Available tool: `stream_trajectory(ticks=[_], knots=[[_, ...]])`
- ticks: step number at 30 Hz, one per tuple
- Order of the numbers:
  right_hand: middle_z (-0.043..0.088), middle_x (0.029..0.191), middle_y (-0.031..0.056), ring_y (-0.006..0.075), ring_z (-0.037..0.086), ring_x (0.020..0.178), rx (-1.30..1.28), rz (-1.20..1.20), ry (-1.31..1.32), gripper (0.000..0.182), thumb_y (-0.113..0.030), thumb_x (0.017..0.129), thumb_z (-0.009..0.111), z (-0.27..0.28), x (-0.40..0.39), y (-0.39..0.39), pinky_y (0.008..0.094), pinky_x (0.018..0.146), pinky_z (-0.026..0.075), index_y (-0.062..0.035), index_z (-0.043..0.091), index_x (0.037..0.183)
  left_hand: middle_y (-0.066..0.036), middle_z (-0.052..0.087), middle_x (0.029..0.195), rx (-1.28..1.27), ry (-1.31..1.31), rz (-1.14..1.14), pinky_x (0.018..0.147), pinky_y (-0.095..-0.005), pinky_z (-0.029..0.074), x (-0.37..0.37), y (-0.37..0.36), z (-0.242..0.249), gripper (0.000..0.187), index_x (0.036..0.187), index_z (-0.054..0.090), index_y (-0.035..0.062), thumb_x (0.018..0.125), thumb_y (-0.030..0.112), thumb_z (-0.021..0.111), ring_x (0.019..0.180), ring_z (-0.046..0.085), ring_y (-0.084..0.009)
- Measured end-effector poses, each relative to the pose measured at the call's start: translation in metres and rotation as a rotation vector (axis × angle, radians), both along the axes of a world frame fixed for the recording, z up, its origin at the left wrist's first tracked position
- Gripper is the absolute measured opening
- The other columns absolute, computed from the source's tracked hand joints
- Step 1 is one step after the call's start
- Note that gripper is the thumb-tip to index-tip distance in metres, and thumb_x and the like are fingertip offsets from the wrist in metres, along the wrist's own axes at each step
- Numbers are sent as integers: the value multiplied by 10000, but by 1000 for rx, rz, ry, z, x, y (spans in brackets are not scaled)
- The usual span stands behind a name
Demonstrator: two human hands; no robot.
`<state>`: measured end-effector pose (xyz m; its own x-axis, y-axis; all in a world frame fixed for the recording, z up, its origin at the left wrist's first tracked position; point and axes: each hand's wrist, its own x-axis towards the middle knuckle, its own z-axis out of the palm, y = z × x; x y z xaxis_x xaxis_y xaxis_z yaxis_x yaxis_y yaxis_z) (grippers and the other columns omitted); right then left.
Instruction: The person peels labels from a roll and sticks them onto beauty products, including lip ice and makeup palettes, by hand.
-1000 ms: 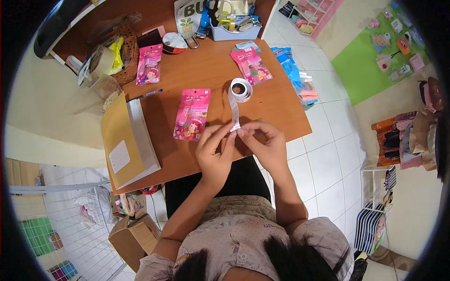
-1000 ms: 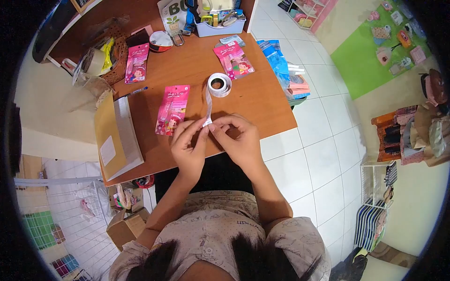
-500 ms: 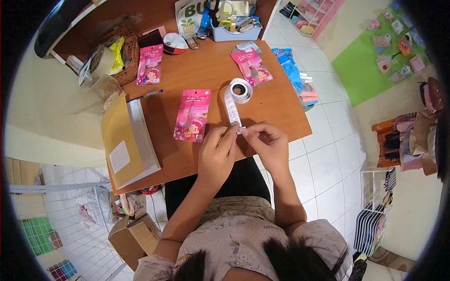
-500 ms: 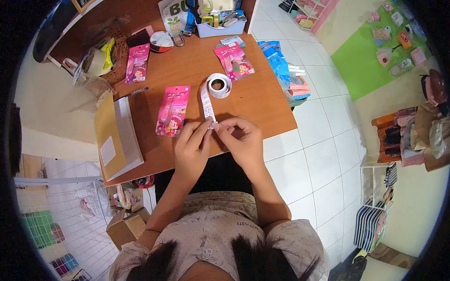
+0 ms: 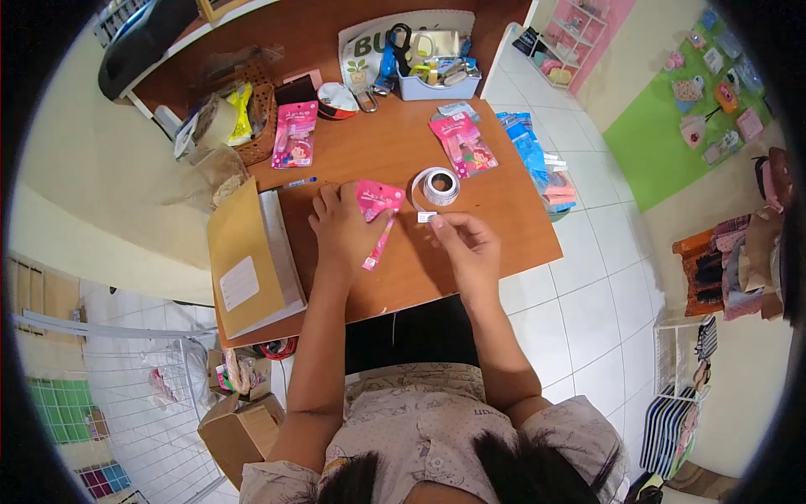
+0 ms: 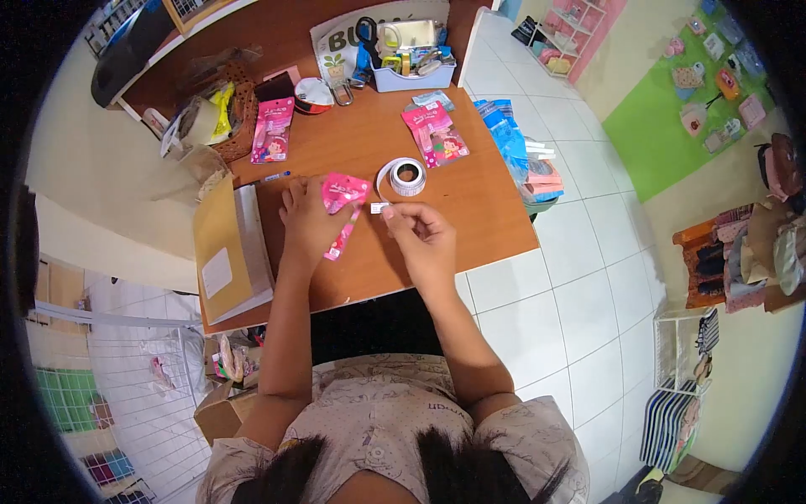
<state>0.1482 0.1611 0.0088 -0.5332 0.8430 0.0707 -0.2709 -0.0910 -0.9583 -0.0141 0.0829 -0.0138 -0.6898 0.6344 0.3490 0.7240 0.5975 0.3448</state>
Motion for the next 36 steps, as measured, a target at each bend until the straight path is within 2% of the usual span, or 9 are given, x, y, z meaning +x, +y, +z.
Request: stream_trajectory(ticks=[1, 4, 6, 8, 10, 13, 19, 31, 36], knots=[[589, 732, -50, 15, 508, 672, -8, -2, 10, 97, -78, 896, 702, -2, -7, -1, 173, 614, 395, 5, 685, 943, -214, 529, 1124, 13, -40, -20, 912, -507, 441, -1, -1, 1, 734, 1283, 487, 21, 717, 367, 802, 1040, 538, -436], [573, 732, -63, 13, 493, 669, -7, 28, -12, 84, -80, 896, 702, 0, -18, -2, 173, 618, 390, -7, 684, 935, -201, 520, 1228, 213, -560, -154, 955, -475, 429, -18, -7, -7, 851, 1353, 403, 13, 681, 290, 846, 1136, 536, -372], [576, 779, -61, 13, 489, 709, -6, 35, -2, 79, -80, 902, 694, -1, -24, -3, 176, 650, 392, -15, 675, 944, -166, 574, 1215, 470, -544, -167, 925, -412, 460, -21, -10, -27, 746, 1315, 463, 12, 710, 229, 841, 1103, 581, -280], [583, 809, -54, 14, 492, 736, -13, 50, 46, 81, -77, 902, 693, -3, -26, -7, 180, 668, 394, -16, 670, 951, -117, 629, 1140, 675, -692, -208, 872, -345, 491, -16, -17, -20, 599, 1257, 526, 15, 761, 183, 816, 1032, 618, -199], [606, 842, -32, 31, 531, 786, 15, 74, 82, 93, -74, 905, 690, 0, -27, -7, 191, 716, 421, -17, 653, 968, -52, 683, 1006, 813, -1023, -278, 798, -273, 521, 0, -27, 9, 409, 1180, 594, 23, 834, 153, 769, 922, 646, -129], [630, 916, 10, 69, 580, 829, 65, 81, 165, 103, -61, 909, 678, 10, -33, -10, 211, 763, 454, -9, 633, 987, -45, 687, 995, 1047, -1128, -198, 769, -266, 526, 14, -31, 13, 241, 1122, 630, 22, 927, 160, 664, 862, 653, -104], [616, 1007, 44, 74, 574, 857, 229, 117, 185, 80, -45, 898, 679, 15, -44, -8, 223, 753, 461, 8, 644, 946, -34, 689, 954, 1056, -1187, -181, 736, -241, 506, 36, -41, 26, 211, 1072, 658, 14, 957, 188, 628, 801, 631, -76], [603, 918, 25, 59, 564, 777, 223, 98, 103, 77, -49, 876, 707, 18, -40, -15, 203, 706, 462, 15, 667, 889, -41, 692, 944, 1069, -1364, -163, 713, -248, 537, 53, -42, 35, 197, 1065, 649, 26, 961, 190, 617, 784, 651, -83], [618, 940, 37, 71, 577, 822, 254, 81, 87, 58, -12, 870, 701, 17, -39, -16, 215, 739, 470, 25, 664, 896, -38, 690, 957, 1053, -1386, -177, 713, -246, 535, 56, -44, 34, 201, 1073, 649, 24, 962, 188, 615, 796, 648, -79]])
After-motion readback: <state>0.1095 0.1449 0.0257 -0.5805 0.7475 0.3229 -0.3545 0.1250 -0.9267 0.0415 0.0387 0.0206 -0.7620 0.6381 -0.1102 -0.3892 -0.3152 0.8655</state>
